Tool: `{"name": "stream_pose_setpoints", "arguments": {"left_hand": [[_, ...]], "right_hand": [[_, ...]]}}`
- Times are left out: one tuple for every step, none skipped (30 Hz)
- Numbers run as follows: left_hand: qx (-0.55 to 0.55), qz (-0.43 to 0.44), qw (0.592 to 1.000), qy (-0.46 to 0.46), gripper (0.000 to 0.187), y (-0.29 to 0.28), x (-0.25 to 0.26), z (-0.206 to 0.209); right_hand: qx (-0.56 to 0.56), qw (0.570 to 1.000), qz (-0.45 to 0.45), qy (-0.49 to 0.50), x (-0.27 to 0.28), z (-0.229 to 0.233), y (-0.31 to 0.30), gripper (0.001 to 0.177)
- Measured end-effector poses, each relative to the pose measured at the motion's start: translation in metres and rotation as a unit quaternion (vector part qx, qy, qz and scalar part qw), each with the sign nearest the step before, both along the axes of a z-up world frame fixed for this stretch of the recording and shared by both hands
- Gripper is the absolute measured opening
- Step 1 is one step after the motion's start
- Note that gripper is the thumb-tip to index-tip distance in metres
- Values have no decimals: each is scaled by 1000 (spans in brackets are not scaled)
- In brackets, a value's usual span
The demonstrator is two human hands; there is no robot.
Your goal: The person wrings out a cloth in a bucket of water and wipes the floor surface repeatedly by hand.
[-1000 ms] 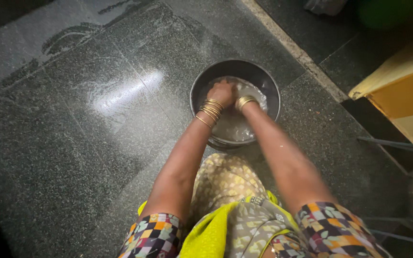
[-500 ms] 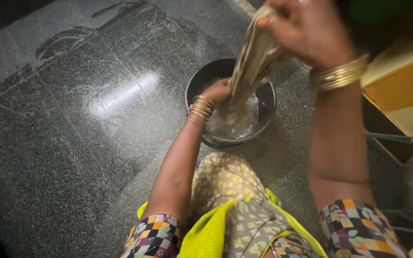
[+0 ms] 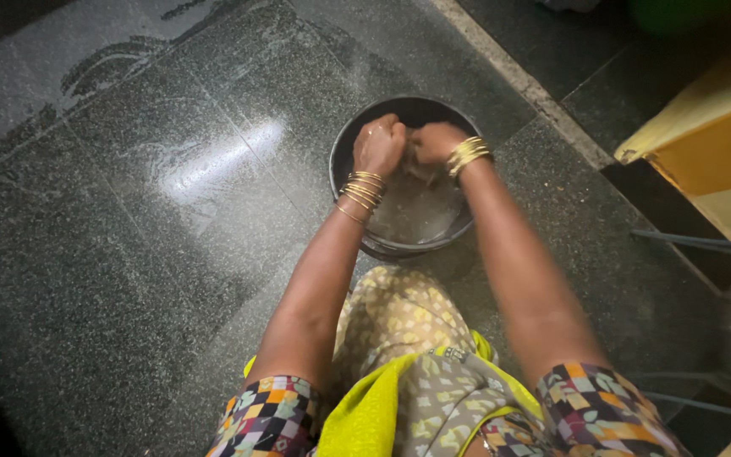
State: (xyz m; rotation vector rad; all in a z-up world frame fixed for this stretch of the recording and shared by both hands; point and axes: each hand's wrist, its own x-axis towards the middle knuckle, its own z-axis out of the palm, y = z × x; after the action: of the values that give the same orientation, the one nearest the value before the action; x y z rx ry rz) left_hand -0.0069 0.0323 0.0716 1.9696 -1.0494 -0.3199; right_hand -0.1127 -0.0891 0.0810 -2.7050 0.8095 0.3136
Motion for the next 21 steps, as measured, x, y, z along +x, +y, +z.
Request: {"name": "stream_pose_setpoints", "arguments": {"left_hand": [[-28, 27, 999, -32, 29, 1, 0, -1], [-55, 54, 995, -64, 25, 1, 0, -4], [-56, 53, 995, -64, 25, -1, -2, -7], [-30, 57, 993, -100, 23, -2, -4, -10], [-6, 62, 988, -138, 21, -5, -2, -12], [-10, 63, 988, -140, 21, -8, 0, -15], [-15, 8, 992, -126, 26, -6, 0, -20], [-20, -46, 992, -112, 39, -7, 1, -26], [-19, -47, 993, -111, 39, -11, 2, -32], [-78, -93, 992, 18, 41, -18, 5, -37], [-135, -138, 970, 146, 44, -25, 9, -41], [-134, -139, 970, 146, 44, -29, 11, -43], [-170, -202, 916, 302, 55, -31, 13, -45], [-199, -257, 832, 449, 67, -30, 13, -45], [-199, -258, 832, 449, 67, -28, 12, -42], [-172, -283, 839, 432, 73, -25, 10, -37], [-147, -306, 845, 413, 81, -22, 9, -31], [-148, -305, 845, 412, 81, -18, 7, -25], [-106, -320, 870, 359, 84, -15, 5, -21], [-64, -332, 890, 305, 89, -13, 3, -19], [-65, -330, 891, 304, 89, -13, 2, -18]], "right_hand": [[0, 1000, 10, 17, 3, -25, -6, 31], [9, 999, 12, 33, 4, -48, -10, 30], [11, 999, 14, 47, 3, -64, -14, 30], [16, 998, 16, 57, 2, -76, -18, 30], [18, 998, 19, 64, 3, -81, -22, 30], [20, 997, 25, 68, 3, -83, -24, 29], [25, 996, 36, 72, 3, -82, -24, 29], [29, 996, 47, 73, 1, -76, -22, 29], [35, 995, 63, 72, -3, -66, -19, 29], [36, 994, 89, 53, -5, -49, -18, 29], [36, 993, 109, 24, -7, -24, -17, 29], [33, 992, 118, -18, -13, 6, -15, 29], [41, 995, 67, -59, -18, 40, -14, 30], [48, 994, 14, -99, -24, 72, -9, 31], [40, 990, 14, -137, -28, 101, -3, 28], [32, 984, 12, -175, -32, 127, 4, 25], [42, 974, 9, -223, -36, 149, 11, 24], [53, 961, 6, -270, -40, 167, 18, 24], [54, 962, 8, -269, -45, 182, 24, 24], [57, 942, 11, -331, -49, 194, 29, 23], [59, 918, 15, -391, -53, 205, 33, 24]]}}
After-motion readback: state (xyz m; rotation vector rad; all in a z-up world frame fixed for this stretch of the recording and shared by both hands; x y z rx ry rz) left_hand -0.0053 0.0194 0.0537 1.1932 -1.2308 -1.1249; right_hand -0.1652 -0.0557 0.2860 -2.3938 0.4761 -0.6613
